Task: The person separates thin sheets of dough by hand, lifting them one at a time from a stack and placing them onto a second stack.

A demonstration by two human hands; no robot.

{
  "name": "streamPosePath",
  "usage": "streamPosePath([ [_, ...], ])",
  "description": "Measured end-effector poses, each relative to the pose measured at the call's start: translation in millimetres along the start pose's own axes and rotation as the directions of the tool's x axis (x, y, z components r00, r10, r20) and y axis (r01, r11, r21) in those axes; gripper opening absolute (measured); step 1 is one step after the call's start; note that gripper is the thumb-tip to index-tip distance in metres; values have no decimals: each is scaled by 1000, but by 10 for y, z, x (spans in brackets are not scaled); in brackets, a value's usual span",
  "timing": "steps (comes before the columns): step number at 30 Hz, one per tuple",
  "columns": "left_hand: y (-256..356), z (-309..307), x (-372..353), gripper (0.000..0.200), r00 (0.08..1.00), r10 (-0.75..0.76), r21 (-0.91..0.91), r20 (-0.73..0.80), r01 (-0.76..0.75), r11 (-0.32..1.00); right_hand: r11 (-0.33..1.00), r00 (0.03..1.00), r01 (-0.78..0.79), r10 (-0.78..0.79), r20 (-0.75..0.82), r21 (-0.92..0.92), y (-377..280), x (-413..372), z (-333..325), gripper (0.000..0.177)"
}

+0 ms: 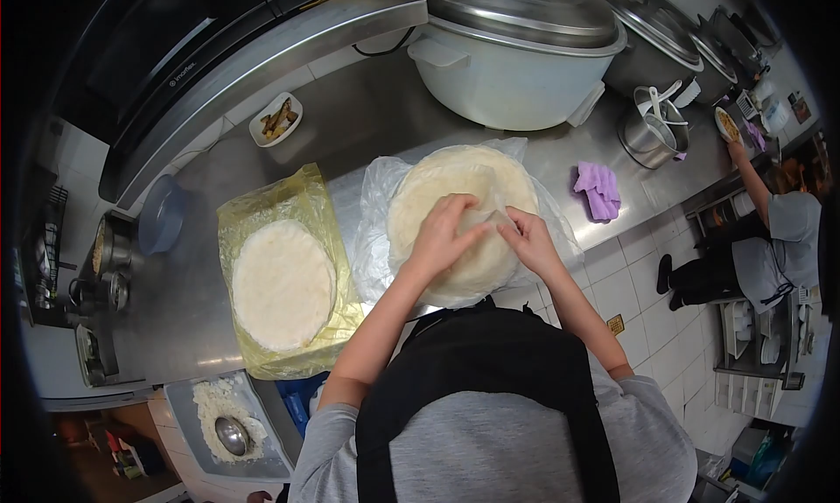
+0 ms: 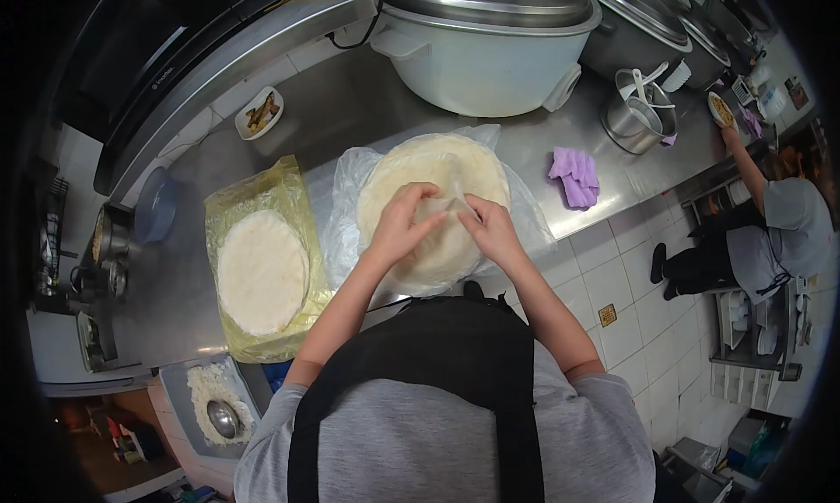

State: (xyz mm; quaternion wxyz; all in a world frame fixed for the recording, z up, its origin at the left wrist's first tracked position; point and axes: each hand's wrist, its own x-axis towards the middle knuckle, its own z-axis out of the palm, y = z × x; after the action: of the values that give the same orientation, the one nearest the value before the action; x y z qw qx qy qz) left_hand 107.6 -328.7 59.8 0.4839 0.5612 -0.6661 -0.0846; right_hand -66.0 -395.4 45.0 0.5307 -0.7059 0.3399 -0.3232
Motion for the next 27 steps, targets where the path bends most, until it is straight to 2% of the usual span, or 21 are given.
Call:
streamPosePath([
  [1, 59, 24, 27, 28, 1000, 0, 1, -2, 0, 1000, 991, 996, -29, 40, 84, -129, -95, 7, -20, 19],
  [2, 111, 50, 55, 35, 995, -99, -45, 35, 100, 994, 965, 983, -46, 90, 159, -259, -170, 13, -34, 22],
  [3, 134, 63, 73, 43, 978, -192, -88, 76, 199, 976, 965, 983, -44, 88, 159, -260, -222, 4, -22, 22],
  [5, 96, 73, 96, 44, 972, -218, -100, 86, 227, 969, 980, 987, 86, -59, 151, -178, -296, -39, 9, 15],
  [6, 78, 74, 96, 45, 964, -248, -112, 98, 258, 959, 980, 987, 85, -58, 150, -179, -321, -49, -3, 15],
  [9, 37, 28, 66, 40, 962, -222, -20, 161, 228, 973, 965, 987, 96, -60, 151, -246, -345, -64, -27, 14],
  [10, 25, 34, 65, 40, 962, -221, -19, 161, 227, 974, 964, 989, 25, 14, 145, -266, -336, -62, -45, 13],
  [11, 17, 42, 66, 35, 993, -97, 19, 71, 96, 995, 957, 987, -47, 89, 137, -285, -327, -61, -53, 13],
  [12, 13, 50, 65, 31, 999, 35, 68, -13, -34, 997, 958, 987, -48, 89, 135, -284, -313, -65, -48, 13],
  [13, 8, 49, 62, 31, 999, 36, 67, -11, -35, 997, 961, 988, -48, 87, 131, -272, -292, -70, -43, 12],
  [15, 9, 30, 64, 21, 987, 159, 176, -11, -154, 972, 964, 988, -47, 83, 127, -262, -265, -77, -36, 12],
  [17, -4, 35, 41, 18, 989, 145, 192, -32, -136, 972, 961, 993, -10, 41, 107, -275, -254, -83, -21, 28],
  [22, 28, 70, -22, 8, 988, 87, 168, -128, -65, 984, 961, 989, -25, 63, 131, -274, -165, -128, 8, 26],
  [24, 60, 50, -23, 6, 991, -84, 151, -103, 99, 984, 958, 988, -46, 86, 129, -283, -120, -120, 14, 26],
  [25, 36, 68, -24, 6, 991, -84, 152, -105, 100, 983, 964, 992, -18, 50, 113, -267, -115, -109, 16, 27],
  [27, -3, 110, -25, 6, 994, -46, 6, -98, 47, 999, 968, 995, 10, 15, 98, -250, -167, -77, 35, 29],
])
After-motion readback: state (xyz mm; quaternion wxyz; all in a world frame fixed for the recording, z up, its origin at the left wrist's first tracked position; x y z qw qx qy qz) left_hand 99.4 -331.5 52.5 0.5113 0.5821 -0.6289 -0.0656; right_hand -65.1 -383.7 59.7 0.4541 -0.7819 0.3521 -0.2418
